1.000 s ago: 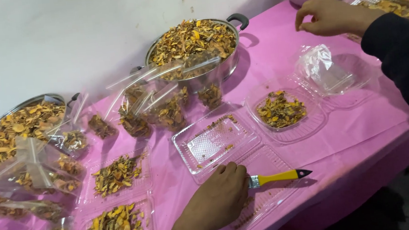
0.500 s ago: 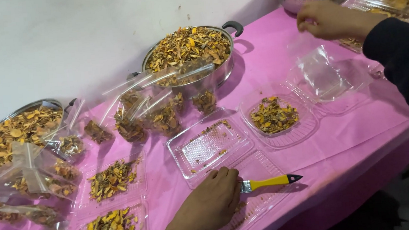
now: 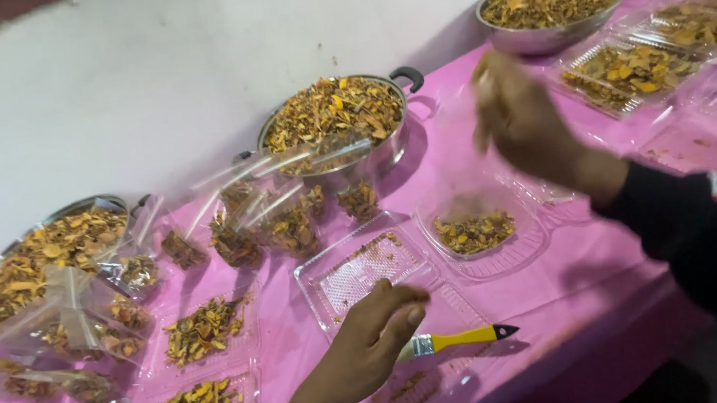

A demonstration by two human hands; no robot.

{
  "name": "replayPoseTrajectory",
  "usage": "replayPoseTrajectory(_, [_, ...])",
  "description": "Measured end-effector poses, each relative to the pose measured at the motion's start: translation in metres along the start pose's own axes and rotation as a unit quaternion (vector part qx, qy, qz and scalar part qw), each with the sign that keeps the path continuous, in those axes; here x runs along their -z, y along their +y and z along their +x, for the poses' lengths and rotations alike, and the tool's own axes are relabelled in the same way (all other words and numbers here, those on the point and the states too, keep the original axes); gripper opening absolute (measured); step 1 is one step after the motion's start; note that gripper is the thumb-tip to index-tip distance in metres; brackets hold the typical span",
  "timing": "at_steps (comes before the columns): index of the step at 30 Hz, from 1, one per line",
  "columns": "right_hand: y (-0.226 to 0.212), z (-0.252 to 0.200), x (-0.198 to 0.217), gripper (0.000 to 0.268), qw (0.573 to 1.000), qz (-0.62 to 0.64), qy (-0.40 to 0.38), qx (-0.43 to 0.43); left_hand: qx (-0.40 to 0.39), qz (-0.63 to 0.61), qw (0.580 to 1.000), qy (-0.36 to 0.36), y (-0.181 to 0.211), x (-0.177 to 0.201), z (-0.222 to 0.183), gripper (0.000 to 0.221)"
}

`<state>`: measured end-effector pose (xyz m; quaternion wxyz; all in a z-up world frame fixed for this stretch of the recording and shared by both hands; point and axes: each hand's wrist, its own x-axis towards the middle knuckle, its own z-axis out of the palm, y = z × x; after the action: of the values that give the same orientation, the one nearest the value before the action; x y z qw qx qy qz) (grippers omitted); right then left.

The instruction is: Sorting and packaging dried tea leaves into plastic containers and bags using a brush and hands.

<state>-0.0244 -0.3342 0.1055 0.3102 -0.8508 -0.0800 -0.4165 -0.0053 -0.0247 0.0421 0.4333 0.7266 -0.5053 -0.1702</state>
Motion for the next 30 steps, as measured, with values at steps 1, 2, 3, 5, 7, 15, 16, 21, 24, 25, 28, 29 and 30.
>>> replayPoseTrajectory(1, [-0.022,-0.003,-0.007,0.040,1.000,0.003,0.002,0.004,0.000,0.004,1.000,0.003,0.006,0.002,0.007,0.064])
replayPoseTrajectory(2, [-0.043,-0.007,-0.015,0.035,0.999,0.043,-0.015,-0.020,0.048,-0.036,0.998,0.010,0.011,0.004,0.013,0.076])
replayPoseTrajectory(3, [-0.065,-0.013,-0.025,0.030,0.995,0.086,-0.039,-0.045,0.103,-0.080,0.991,0.021,0.016,0.004,0.016,0.104])
replayPoseTrajectory(5, [-0.074,-0.014,-0.041,0.030,0.990,0.129,-0.020,-0.053,0.092,-0.124,0.986,0.070,-0.012,0.003,0.018,0.084])
replayPoseTrajectory(7, [-0.076,-0.013,-0.058,0.030,0.983,0.174,-0.002,-0.063,0.080,-0.164,0.976,0.121,-0.040,0.007,0.017,0.064])
replayPoseTrajectory(15, [-0.064,-0.013,-0.083,0.024,0.867,0.427,-0.227,-0.120,-0.022,-0.255,0.911,0.323,-0.071,0.039,0.003,0.014])
replayPoseTrajectory(16, [-0.069,-0.012,-0.080,0.024,0.863,0.430,-0.235,-0.122,-0.015,-0.256,0.908,0.331,-0.072,0.039,0.000,0.014])
replayPoseTrajectory(21, [-0.056,-0.021,-0.070,0.008,0.897,0.383,-0.205,-0.084,0.014,-0.239,0.912,0.334,-0.075,0.015,-0.008,0.012])
replayPoseTrajectory(24, [-0.038,-0.024,-0.069,0.009,0.950,0.276,-0.142,-0.045,0.004,-0.137,0.915,0.380,-0.056,0.014,-0.009,0.023])
replayPoseTrajectory(25, [-0.033,-0.033,-0.075,0.009,0.949,0.275,-0.142,-0.052,0.008,-0.140,0.916,0.376,-0.052,0.009,-0.008,0.023])
replayPoseTrajectory(28, [-0.031,-0.050,-0.089,0.013,0.973,0.122,-0.152,0.126,0.055,-0.093,0.962,0.251,-0.038,0.001,-0.004,0.034])
replayPoseTrajectory(29, [-0.039,-0.055,-0.092,0.016,0.959,0.094,-0.183,0.196,0.070,-0.101,0.963,0.239,-0.035,-0.002,-0.005,0.037])
replayPoseTrajectory(30, [-0.048,-0.060,-0.094,0.019,0.938,0.067,-0.213,0.265,0.084,-0.110,0.964,0.226,-0.032,-0.006,-0.007,0.041])
